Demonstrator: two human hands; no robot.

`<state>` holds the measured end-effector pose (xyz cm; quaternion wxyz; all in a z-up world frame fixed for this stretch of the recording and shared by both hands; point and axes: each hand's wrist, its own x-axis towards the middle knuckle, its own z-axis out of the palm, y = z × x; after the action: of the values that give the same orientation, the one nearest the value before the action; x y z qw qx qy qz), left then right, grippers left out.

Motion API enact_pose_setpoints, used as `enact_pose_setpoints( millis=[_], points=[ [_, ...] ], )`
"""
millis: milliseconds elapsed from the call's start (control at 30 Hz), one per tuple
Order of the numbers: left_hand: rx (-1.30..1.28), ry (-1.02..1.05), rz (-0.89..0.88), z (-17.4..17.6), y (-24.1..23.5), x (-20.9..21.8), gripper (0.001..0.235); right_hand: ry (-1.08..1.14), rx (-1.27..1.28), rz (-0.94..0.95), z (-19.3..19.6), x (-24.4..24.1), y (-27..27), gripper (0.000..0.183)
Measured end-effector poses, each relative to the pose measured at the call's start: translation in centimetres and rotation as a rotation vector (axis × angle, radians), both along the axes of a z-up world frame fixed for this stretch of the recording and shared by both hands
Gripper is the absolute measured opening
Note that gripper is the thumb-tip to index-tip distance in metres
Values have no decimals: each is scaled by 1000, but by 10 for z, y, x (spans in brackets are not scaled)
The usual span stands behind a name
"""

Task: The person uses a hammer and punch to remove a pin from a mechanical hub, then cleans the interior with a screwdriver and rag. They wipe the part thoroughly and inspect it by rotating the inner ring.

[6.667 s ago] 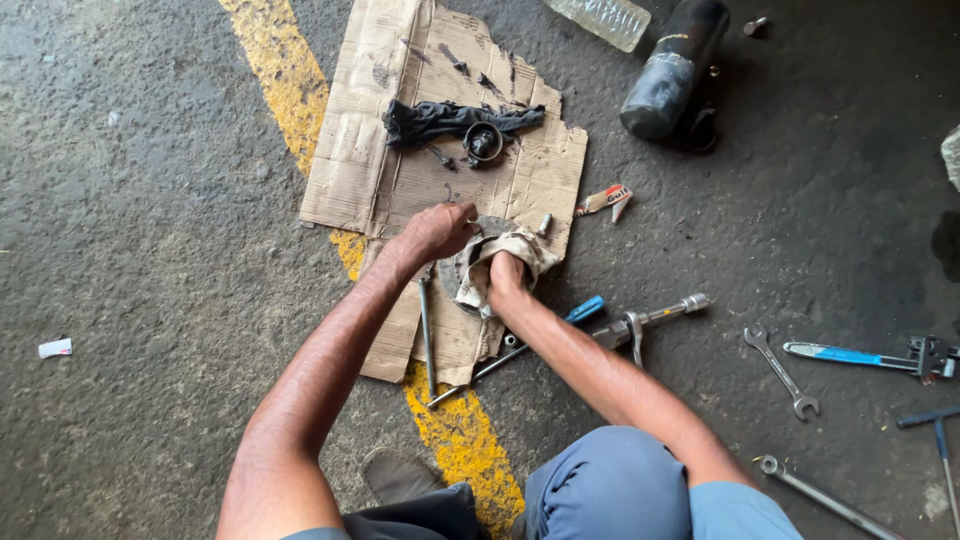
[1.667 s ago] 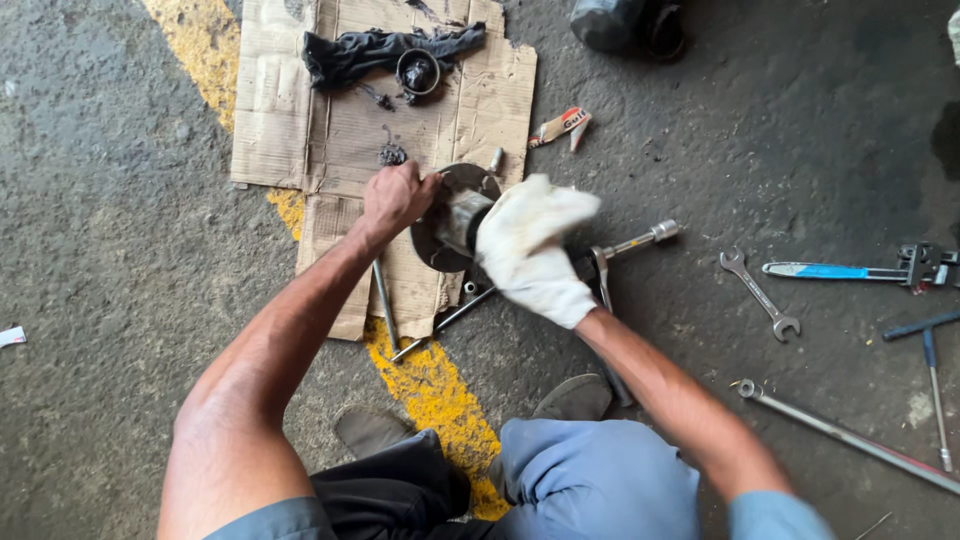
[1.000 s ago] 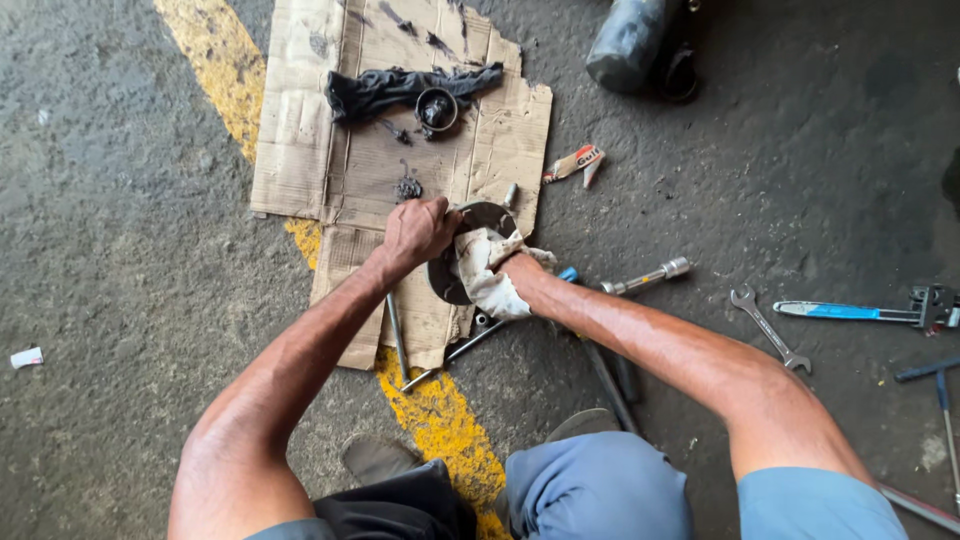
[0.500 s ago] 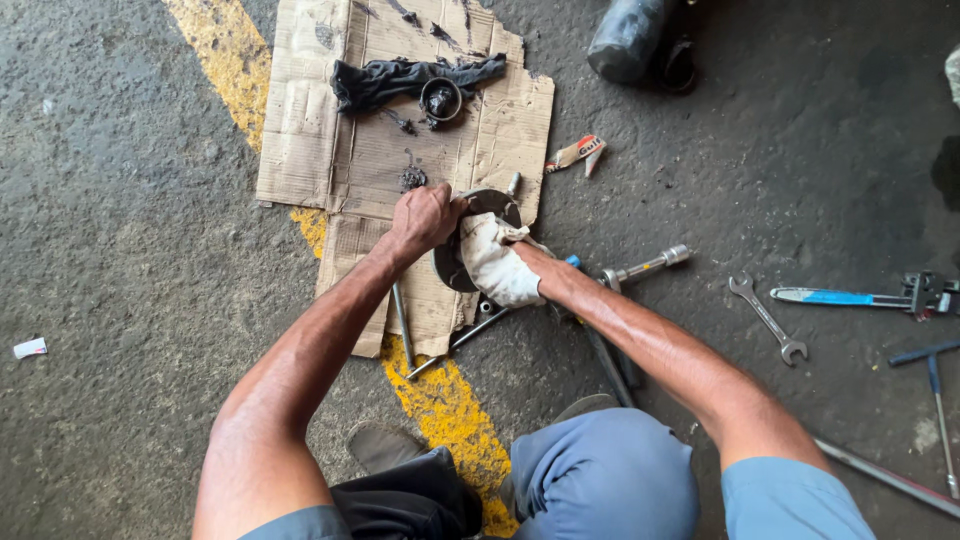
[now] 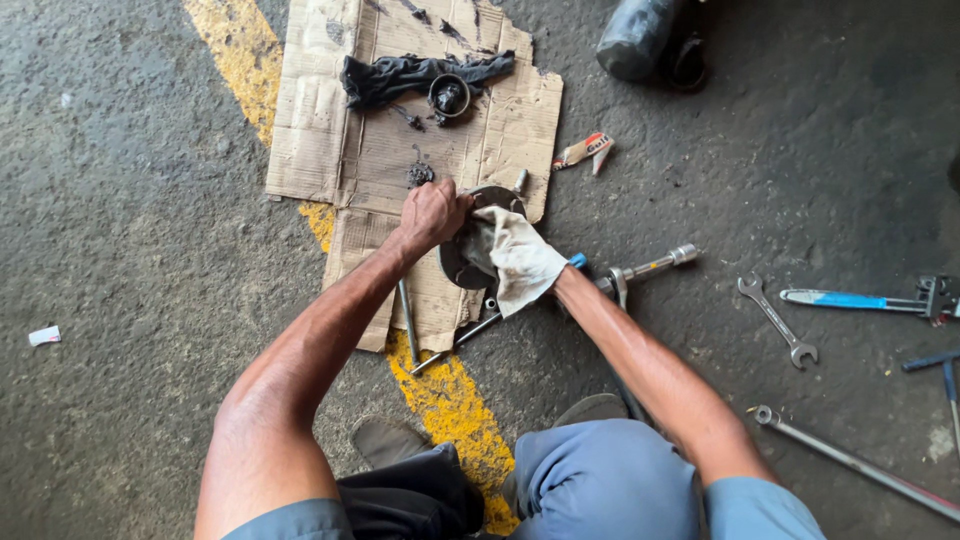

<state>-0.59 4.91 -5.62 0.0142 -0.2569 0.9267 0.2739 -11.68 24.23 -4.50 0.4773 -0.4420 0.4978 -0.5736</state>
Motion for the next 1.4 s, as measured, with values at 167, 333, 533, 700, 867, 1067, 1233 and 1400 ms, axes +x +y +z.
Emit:
enact_pose_setpoints(
  millis=[167, 333, 533, 700, 867, 1067, 1233, 1400],
  points=[
    [38, -38, 38, 6, 4, 2, 40, -432, -203, 72, 49, 14, 5, 81],
    [82, 8, 60, 11, 3, 4, 40, 188, 12, -124, 60, 19, -14, 73],
    [49, 74, 27, 1, 1, 6, 41, -153, 242, -457, 6, 26, -4, 43],
    [143, -112, 10, -3, -10, 14, 42, -1442, 269, -889, -58, 40, -5, 39],
    [177, -93, -15, -8, -16, 19, 39, -1248, -8, -824, -46, 62, 39, 14],
    [142, -5, -49, -17, -21, 22, 41, -1267, 4, -510, 60, 34, 108, 19],
    [189, -144, -32, -13, -23, 18, 41, -755, 255, -388, 104, -17, 132, 39],
    [152, -130, -52, -12, -19, 17, 42, 895, 345, 59, 98, -75, 108, 45]
  ],
)
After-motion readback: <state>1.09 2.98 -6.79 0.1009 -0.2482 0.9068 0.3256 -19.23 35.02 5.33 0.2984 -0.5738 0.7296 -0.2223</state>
